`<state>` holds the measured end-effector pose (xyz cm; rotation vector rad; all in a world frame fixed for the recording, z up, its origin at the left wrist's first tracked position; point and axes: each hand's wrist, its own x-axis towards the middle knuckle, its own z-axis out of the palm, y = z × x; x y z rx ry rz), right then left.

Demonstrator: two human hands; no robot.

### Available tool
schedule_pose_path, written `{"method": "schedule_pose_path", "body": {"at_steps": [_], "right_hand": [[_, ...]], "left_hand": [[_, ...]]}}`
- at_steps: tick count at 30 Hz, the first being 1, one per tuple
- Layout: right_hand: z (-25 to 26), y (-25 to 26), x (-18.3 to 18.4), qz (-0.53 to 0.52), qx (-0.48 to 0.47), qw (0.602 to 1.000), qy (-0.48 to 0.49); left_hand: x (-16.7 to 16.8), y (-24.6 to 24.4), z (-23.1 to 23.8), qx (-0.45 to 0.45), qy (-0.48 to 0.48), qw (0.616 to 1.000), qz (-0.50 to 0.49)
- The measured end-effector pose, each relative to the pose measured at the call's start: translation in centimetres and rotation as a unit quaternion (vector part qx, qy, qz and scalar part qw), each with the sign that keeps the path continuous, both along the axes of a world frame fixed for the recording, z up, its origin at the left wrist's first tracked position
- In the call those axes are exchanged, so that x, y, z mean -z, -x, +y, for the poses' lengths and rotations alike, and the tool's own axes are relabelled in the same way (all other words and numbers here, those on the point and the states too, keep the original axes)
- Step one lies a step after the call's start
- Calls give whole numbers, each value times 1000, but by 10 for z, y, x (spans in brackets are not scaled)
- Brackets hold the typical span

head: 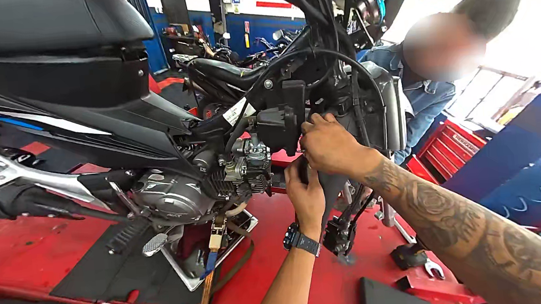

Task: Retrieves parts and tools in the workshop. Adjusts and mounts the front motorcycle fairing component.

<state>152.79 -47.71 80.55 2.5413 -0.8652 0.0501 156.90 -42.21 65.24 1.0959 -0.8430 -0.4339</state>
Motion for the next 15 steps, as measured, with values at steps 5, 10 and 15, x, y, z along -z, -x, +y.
{"method": "schedule_pose_path", "body": {"at_steps": [5,10,15], "right_hand": [[0,0,2,-5,-3,1000,9],[1,-1,4,-5,-3,1000,25],[0,4,2,-26,-26,999,17]], "left_hand": [[1,0,-5,-31,6,999,-14],[1,-6,-21,-62,29,997,-22],[4,-12,-26,-58,33,997,-32]]}}
